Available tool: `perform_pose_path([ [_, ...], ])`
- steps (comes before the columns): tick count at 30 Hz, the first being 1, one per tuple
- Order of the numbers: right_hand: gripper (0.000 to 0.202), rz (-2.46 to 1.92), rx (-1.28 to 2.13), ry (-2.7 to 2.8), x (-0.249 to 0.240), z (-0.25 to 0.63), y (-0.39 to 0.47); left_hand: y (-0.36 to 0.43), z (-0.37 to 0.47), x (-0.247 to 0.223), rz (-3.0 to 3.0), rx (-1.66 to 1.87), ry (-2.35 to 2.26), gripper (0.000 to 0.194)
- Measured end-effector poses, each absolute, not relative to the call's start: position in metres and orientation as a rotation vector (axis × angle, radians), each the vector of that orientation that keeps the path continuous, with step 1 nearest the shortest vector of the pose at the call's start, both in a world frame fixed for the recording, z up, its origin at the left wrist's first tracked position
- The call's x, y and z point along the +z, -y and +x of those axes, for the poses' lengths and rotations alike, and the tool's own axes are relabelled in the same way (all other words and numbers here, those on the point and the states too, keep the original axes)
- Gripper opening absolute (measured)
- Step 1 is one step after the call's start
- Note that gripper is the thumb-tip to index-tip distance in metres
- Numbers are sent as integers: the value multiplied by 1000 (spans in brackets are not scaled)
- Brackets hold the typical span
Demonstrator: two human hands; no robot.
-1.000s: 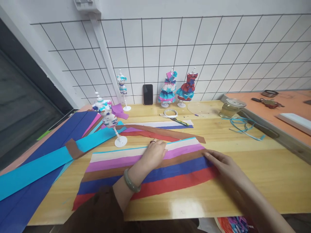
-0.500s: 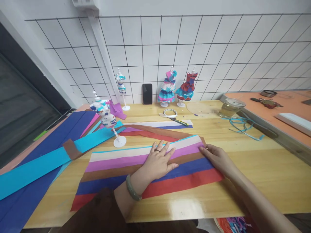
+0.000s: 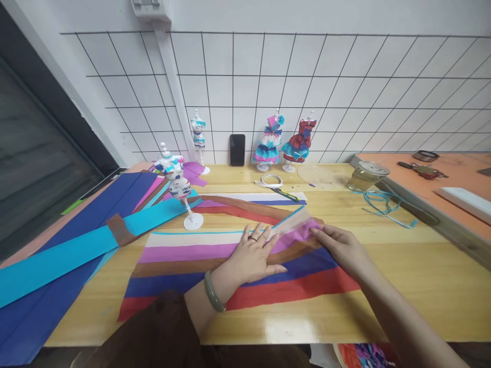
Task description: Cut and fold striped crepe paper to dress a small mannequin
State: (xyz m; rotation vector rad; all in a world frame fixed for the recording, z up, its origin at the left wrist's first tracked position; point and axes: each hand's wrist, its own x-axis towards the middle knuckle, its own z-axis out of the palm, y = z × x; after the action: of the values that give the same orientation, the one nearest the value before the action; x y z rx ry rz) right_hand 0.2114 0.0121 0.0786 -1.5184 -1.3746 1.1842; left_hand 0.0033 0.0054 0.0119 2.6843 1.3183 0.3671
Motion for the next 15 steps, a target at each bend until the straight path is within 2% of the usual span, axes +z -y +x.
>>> perform_pose_path([
  [5,33,-1429,1244,1326,92,191,0,3,-5,12,2675,362,-1344,78],
  [12,33,-1192,1450,1345,79,155,12,7,-8,16,2620,394,-1322,73],
  [15,43,-1114,1492,1372,68,128,16,9,-9,23,2610,438,-1280,59],
])
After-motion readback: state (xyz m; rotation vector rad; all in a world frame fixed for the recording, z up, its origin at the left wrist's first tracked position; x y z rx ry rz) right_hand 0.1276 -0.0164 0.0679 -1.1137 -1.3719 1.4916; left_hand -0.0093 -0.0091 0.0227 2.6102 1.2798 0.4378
